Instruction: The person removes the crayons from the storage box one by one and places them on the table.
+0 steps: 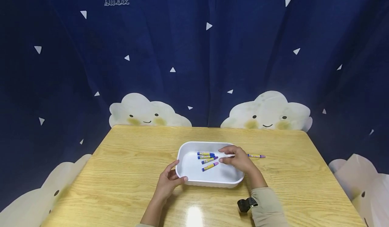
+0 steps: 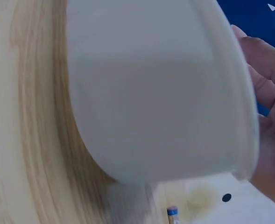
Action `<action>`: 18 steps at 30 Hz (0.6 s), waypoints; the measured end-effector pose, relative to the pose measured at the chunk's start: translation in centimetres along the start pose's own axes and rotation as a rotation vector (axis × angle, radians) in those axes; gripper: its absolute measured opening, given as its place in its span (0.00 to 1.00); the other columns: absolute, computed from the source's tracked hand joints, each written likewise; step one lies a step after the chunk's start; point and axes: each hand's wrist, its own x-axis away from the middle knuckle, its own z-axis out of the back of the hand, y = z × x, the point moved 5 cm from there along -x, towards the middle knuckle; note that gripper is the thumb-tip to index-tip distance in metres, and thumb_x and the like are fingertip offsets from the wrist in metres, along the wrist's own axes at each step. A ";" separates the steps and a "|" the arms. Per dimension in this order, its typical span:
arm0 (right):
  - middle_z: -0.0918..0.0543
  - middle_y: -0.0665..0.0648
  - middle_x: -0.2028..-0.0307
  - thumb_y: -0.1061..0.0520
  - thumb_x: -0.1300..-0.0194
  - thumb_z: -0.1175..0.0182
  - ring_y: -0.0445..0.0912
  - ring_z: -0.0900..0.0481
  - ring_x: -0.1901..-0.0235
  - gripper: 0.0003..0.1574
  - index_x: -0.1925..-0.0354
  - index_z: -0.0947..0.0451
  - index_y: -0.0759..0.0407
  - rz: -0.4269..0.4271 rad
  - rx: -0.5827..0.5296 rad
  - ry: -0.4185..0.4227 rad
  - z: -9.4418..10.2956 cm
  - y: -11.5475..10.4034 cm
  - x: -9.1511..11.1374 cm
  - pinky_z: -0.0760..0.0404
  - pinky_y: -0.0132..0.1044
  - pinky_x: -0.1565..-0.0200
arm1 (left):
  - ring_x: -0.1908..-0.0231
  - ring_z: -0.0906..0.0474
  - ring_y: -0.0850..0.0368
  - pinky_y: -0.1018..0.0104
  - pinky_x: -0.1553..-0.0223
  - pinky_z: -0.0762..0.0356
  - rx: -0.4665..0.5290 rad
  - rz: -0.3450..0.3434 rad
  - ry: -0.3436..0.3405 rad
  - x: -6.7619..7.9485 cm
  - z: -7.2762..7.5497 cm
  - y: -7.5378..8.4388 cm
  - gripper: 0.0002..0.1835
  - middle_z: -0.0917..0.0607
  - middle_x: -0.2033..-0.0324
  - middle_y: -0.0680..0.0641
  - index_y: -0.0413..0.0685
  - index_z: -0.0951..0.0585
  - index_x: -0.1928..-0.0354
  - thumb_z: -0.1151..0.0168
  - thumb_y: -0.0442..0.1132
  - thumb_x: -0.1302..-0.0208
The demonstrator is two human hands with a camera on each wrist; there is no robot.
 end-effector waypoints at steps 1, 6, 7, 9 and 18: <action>0.23 0.67 0.51 0.58 0.48 0.30 0.61 0.28 0.50 0.22 0.56 0.20 0.68 0.014 0.010 -0.008 -0.2 -0.1 -0.1 0.27 0.48 0.50 | 0.57 0.23 0.39 0.68 0.65 0.21 0.007 0.007 -0.001 0.0 0.0 0.0 0.43 0.26 0.56 0.30 0.37 0.35 0.35 0.28 0.24 0.57; 0.23 0.68 0.53 0.62 0.51 0.30 0.56 0.30 0.49 0.16 0.62 0.17 0.67 -0.002 -0.022 -0.030 -1.3 0.3 -0.8 0.36 0.50 0.45 | 0.55 0.25 0.34 0.67 0.65 0.20 0.016 0.014 -0.011 -0.2 0.1 -0.1 0.42 0.27 0.56 0.28 0.34 0.36 0.36 0.29 0.23 0.57; 0.22 0.68 0.54 0.63 0.51 0.30 0.54 0.29 0.52 0.16 0.62 0.18 0.68 -0.020 -0.045 -0.043 -1.5 0.5 -0.9 0.35 0.48 0.47 | 0.55 0.25 0.33 0.67 0.65 0.20 0.016 0.014 -0.010 -0.2 0.1 -0.1 0.42 0.27 0.56 0.28 0.34 0.36 0.36 0.29 0.23 0.57; 0.20 0.65 0.61 0.65 0.52 0.30 0.49 0.27 0.60 0.17 0.61 0.18 0.69 -0.081 -0.094 -0.057 -2.0 1.1 -1.2 0.31 0.41 0.55 | 0.55 0.25 0.34 0.67 0.65 0.21 0.012 0.012 -0.008 -0.1 0.1 -0.1 0.42 0.27 0.56 0.29 0.35 0.35 0.36 0.29 0.23 0.57; 0.16 0.59 0.68 0.63 0.54 0.29 0.43 0.28 0.67 0.18 0.63 0.18 0.70 -0.198 -0.084 -0.128 -3.5 2.6 -1.8 0.32 0.36 0.62 | 0.56 0.23 0.39 0.67 0.64 0.21 -0.020 0.003 0.012 0.2 0.0 0.0 0.42 0.27 0.54 0.30 0.41 0.34 0.35 0.27 0.26 0.56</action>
